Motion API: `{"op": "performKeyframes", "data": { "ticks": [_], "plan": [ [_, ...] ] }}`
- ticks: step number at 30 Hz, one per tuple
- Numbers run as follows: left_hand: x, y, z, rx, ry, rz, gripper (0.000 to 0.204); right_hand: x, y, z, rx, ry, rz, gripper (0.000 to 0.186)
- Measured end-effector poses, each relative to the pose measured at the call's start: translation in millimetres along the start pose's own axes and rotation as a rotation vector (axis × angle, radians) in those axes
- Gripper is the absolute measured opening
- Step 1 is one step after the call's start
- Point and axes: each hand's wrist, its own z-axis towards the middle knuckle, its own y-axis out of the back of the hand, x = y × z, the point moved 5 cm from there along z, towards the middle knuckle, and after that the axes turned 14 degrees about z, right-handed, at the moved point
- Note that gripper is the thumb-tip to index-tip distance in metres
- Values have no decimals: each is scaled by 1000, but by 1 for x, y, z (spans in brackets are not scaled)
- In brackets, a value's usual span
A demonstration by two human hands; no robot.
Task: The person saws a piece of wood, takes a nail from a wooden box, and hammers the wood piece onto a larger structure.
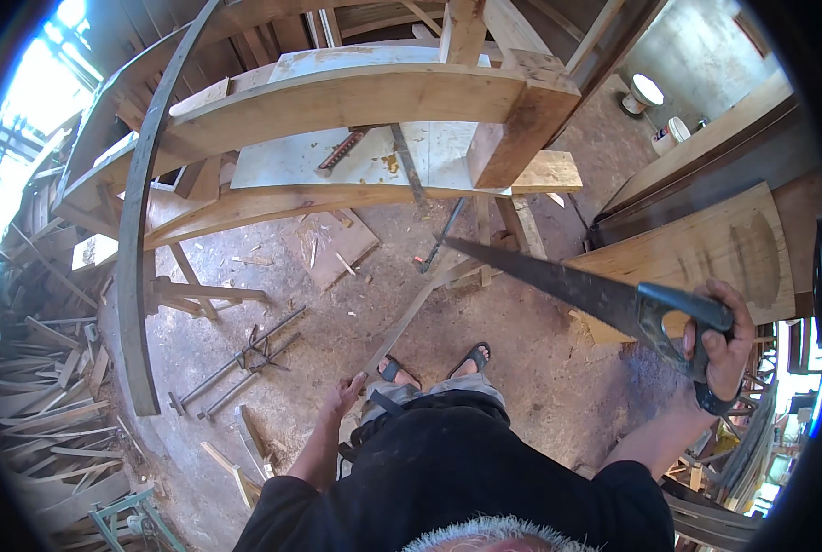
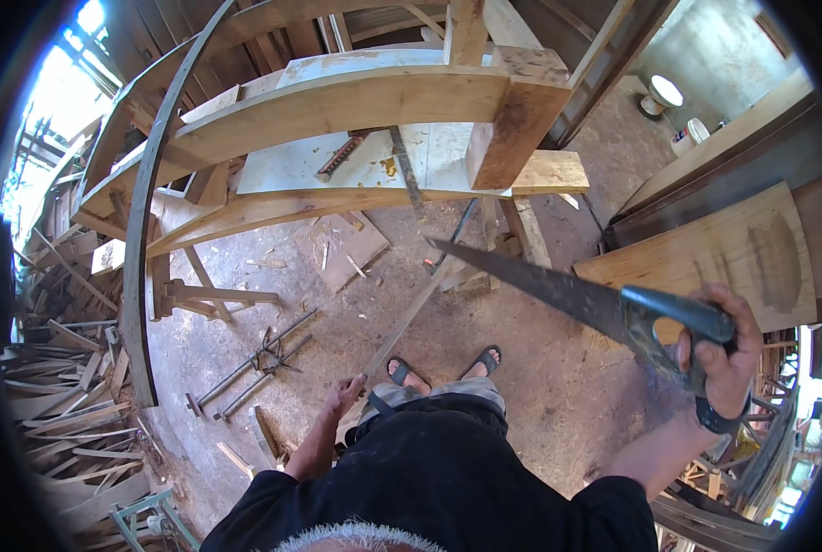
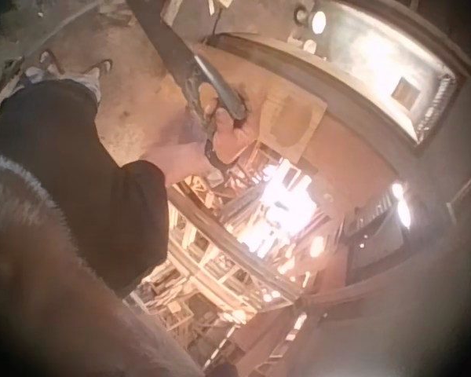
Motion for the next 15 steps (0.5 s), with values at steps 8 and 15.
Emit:
{"op": "performKeyframes", "data": {
  "ticks": [8,15],
  "plan": [
    [-84,-42,3,18,-38,338,71,-10,141,-37,-70,-115,-35,81],
    [-122,-43,-39,-24,-22,169,63,-31,275,-67,-182,-31,90,77]
  ]
}}
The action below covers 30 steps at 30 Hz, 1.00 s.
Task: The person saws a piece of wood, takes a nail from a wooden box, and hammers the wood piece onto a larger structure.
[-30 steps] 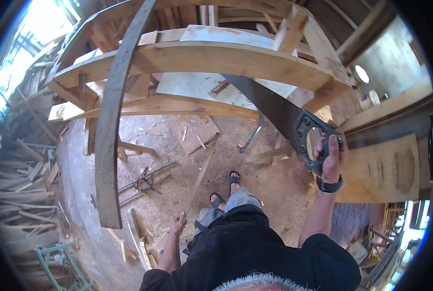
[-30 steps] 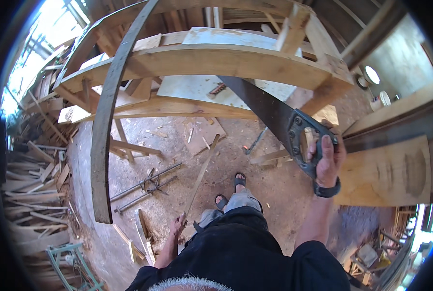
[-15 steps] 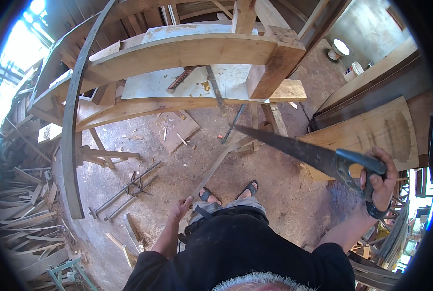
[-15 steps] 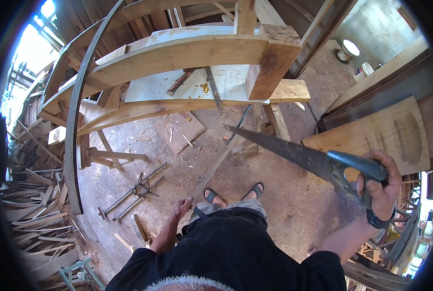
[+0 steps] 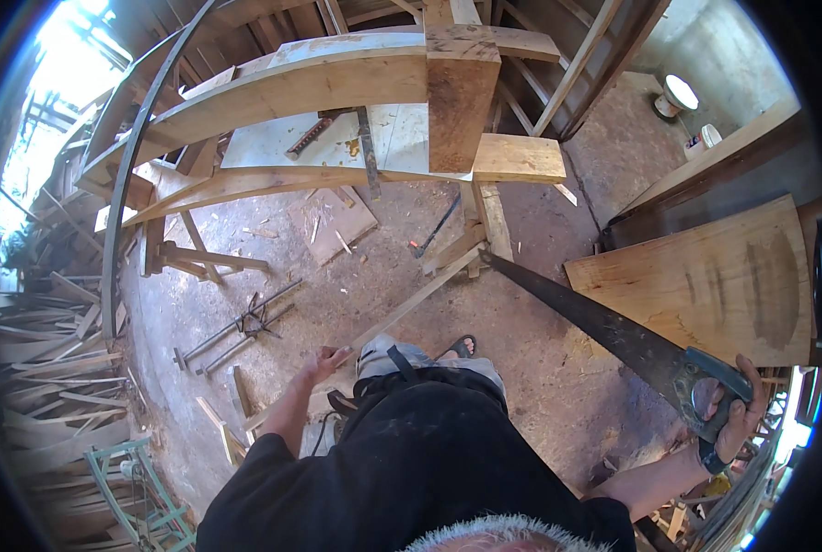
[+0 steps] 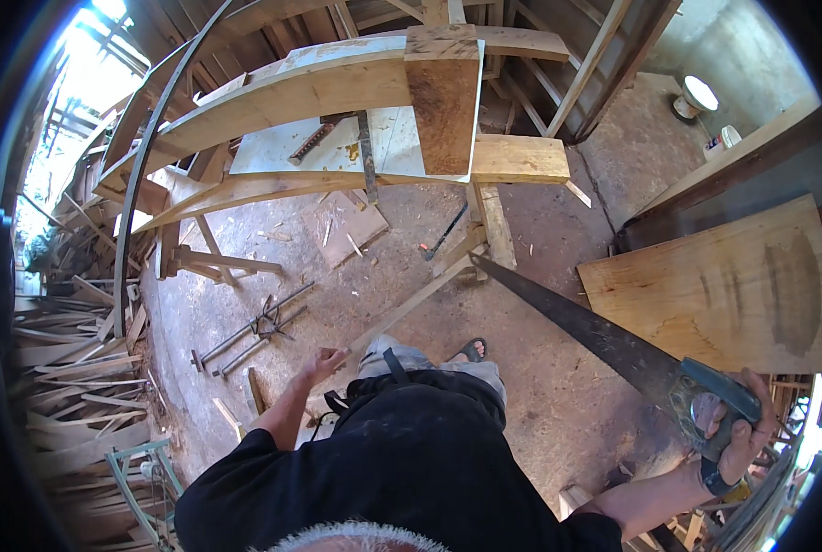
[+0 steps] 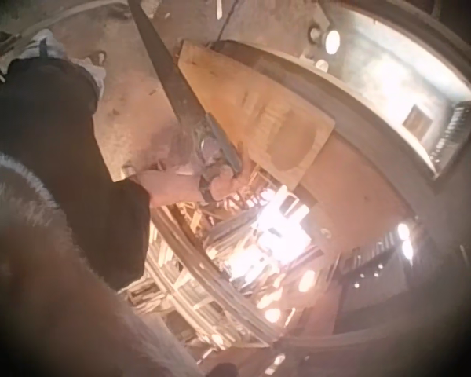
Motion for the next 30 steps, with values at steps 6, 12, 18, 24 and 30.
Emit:
{"op": "performKeyframes", "data": {
  "ticks": [6,12,18,24,30],
  "plan": [
    [-18,27,-44,-43,-40,8,60,-10,51,19,-56,74,-4,79],
    [-77,32,-25,-20,-45,126,61,-52,31,51,-199,106,234,79],
    [-212,17,59,-24,-297,71,56,-84,-25,101,-162,94,158,69],
    [-373,4,131,-86,-506,193,55,-121,-90,129,-143,91,68,64],
    [-489,-15,202,-172,-475,250,58,-183,-119,148,-109,-30,141,55]
  ]
}}
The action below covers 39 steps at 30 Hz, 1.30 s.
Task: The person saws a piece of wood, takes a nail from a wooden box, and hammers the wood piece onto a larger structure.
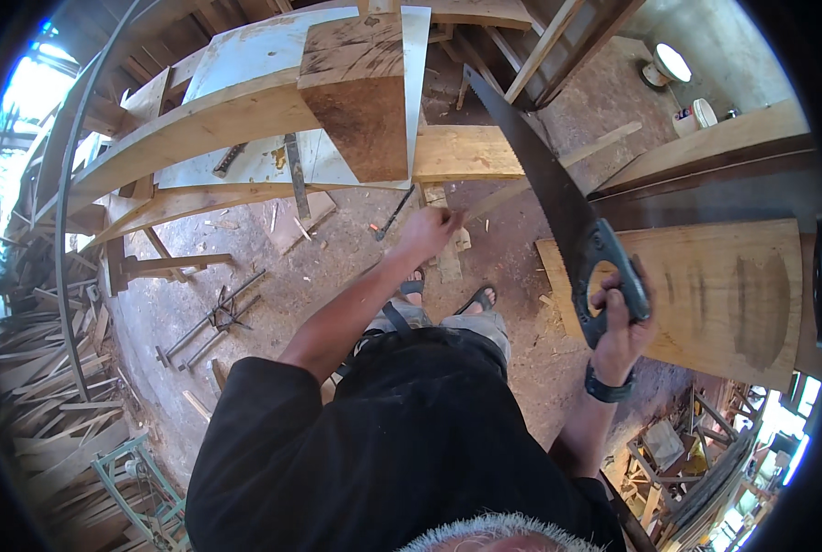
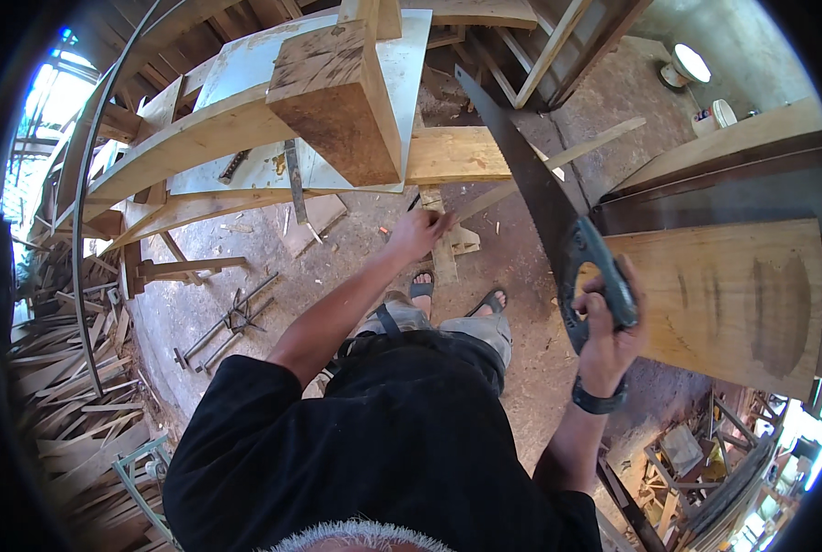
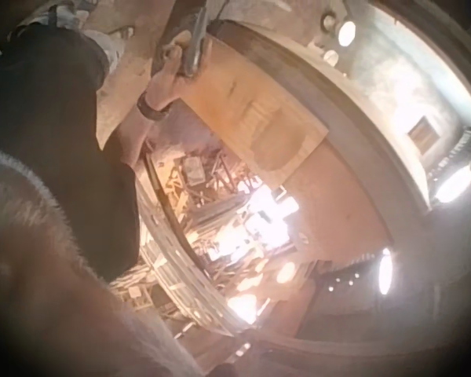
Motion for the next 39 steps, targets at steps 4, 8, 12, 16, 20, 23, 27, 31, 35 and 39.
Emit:
{"op": "performKeyframes", "data": {
  "ticks": [4,8,12,16,20,23,27,31,35,39],
  "plan": [
    [-36,2,65,-248,-70,-12,57,-43,11,16,-21,-15,58,56],
    [-66,-2,124,-91,58,98,54,-81,35,41,-8,-53,88,57],
    [-88,8,168,-206,68,191,53,-107,55,73,61,-70,187,58],
    [-85,9,197,-251,157,205,49,-129,74,96,61,-161,163,56],
    [-83,10,214,-289,242,199,49,-144,84,117,104,-172,122,54],
    [-89,12,217,-326,266,234,47,-150,94,125,101,-229,174,55],
    [-98,11,216,-378,221,271,42,-148,107,131,142,-205,91,56],
    [-100,6,215,-390,189,278,37,-153,117,132,150,-231,65,57],
    [-97,-4,213,-453,177,208,34,-156,125,134,185,-205,-155,61],
    [-101,-6,213,-570,83,293,29,-160,125,143,238,-275,-270,62]
  ]
}}
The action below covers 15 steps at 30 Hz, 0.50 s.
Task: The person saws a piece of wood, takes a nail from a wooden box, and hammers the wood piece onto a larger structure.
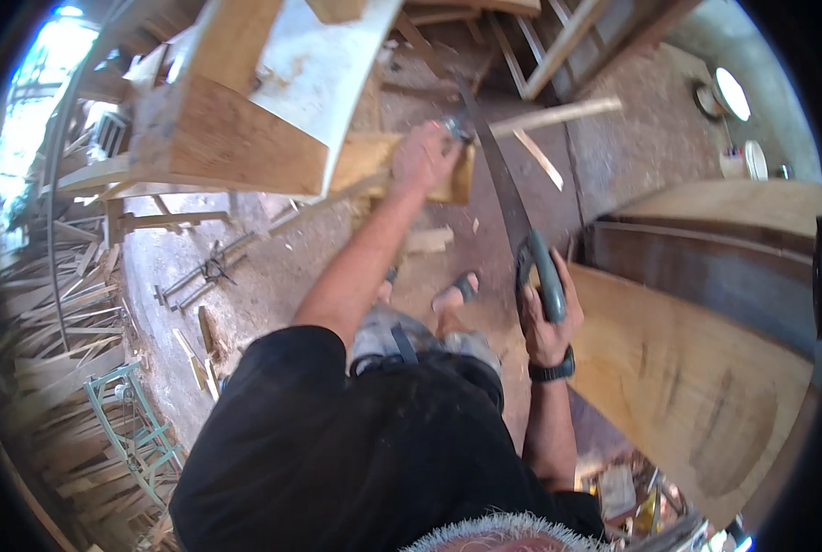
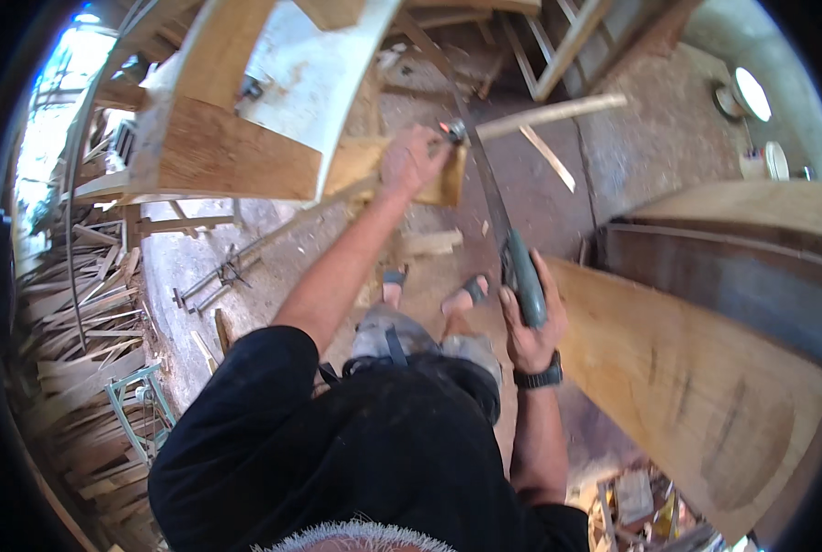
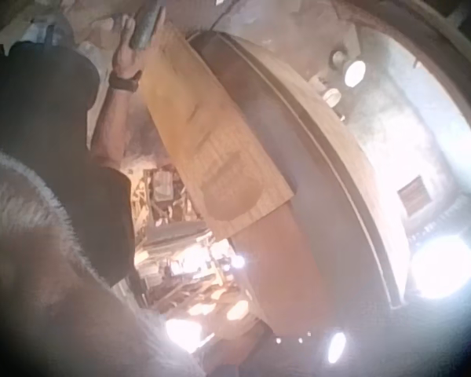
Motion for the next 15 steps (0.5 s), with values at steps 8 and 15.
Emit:
{"op": "performKeyframes", "data": {
  "ticks": [8,15],
  "plan": [
    [7,4,12,31,16,-85,22,6,-5,14,90,-15,39,61],
    [3,-6,11,85,153,-37,28,-14,8,16,74,-187,156,49]
  ]
}}
